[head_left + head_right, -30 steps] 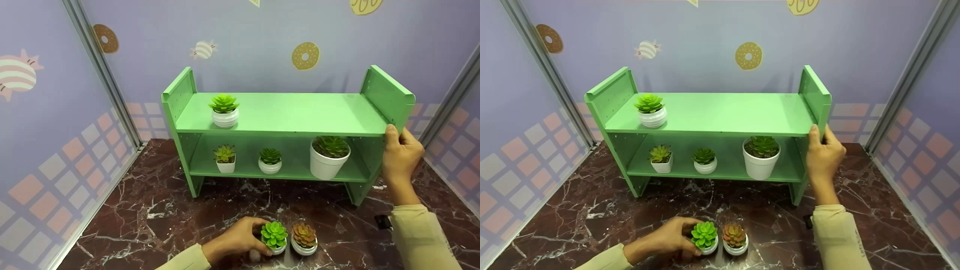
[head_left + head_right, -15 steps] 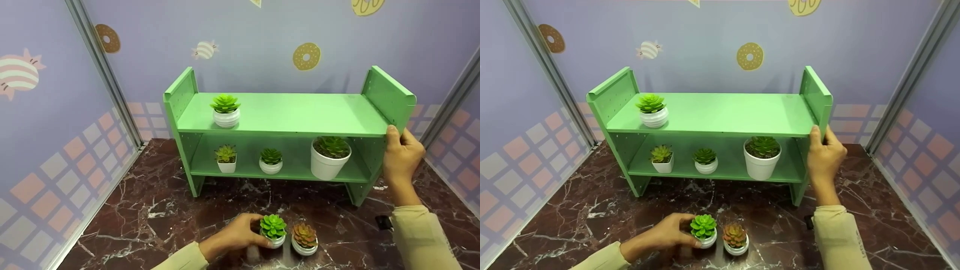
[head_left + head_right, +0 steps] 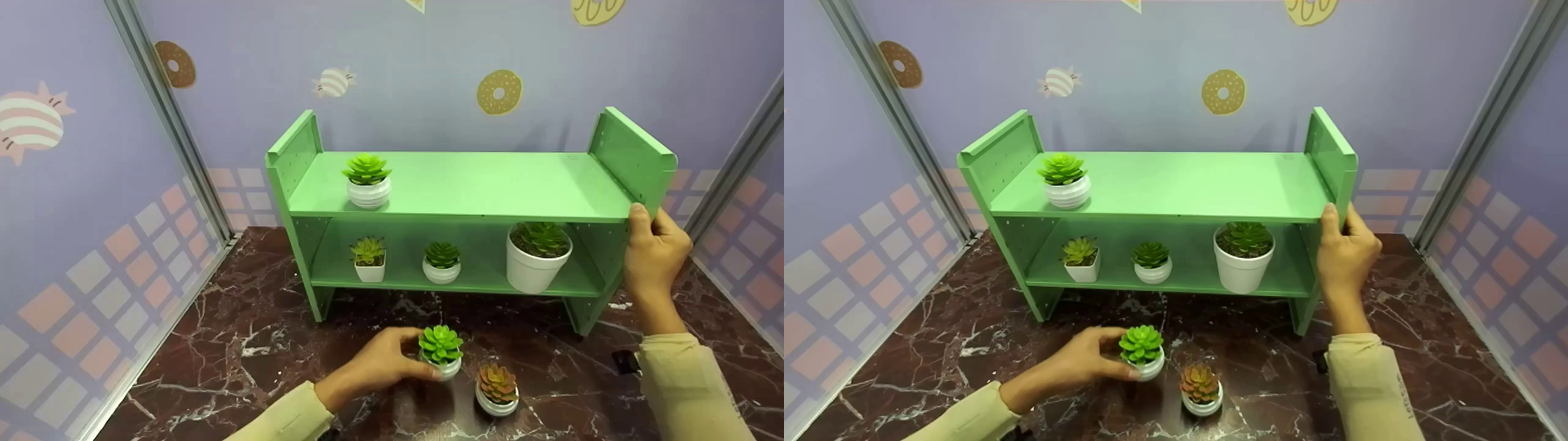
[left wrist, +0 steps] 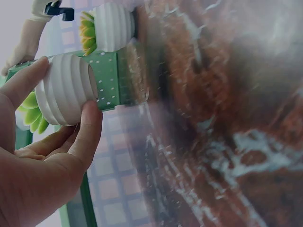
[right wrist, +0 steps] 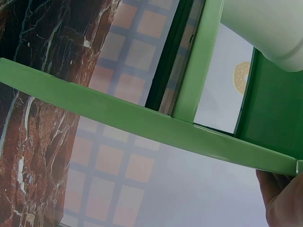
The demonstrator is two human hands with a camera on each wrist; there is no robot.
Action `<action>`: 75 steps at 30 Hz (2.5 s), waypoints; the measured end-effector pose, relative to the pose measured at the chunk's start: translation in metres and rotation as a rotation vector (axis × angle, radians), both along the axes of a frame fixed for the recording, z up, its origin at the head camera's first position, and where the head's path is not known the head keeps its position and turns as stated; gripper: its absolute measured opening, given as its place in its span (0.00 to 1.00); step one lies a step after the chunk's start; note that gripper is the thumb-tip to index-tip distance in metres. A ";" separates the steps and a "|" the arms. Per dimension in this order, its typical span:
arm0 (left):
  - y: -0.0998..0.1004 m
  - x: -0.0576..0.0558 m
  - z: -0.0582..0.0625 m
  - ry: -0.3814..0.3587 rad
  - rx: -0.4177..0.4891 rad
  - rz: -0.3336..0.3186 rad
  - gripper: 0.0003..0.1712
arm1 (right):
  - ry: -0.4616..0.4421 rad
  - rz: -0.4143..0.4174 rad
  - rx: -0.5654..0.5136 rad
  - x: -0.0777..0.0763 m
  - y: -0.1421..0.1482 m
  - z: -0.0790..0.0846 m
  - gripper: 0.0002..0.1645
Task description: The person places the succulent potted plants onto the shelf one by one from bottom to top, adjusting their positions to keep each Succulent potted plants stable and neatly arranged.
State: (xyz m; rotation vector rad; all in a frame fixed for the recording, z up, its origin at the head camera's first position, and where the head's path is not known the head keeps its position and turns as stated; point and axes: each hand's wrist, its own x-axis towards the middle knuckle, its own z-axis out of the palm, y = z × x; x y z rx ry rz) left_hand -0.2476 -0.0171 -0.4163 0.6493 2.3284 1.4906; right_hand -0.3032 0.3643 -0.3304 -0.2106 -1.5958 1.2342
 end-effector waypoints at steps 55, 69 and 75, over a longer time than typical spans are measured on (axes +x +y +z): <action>0.006 0.001 0.077 0.043 0.123 0.098 0.38 | -0.008 -0.008 0.011 0.012 -0.014 0.011 0.14; 0.009 0.015 0.119 0.113 0.088 0.116 0.38 | 0.001 -0.006 0.011 0.001 0.001 -0.002 0.13; 0.008 0.002 0.113 0.158 0.118 0.124 0.41 | 0.004 -0.002 0.014 0.008 -0.010 0.007 0.13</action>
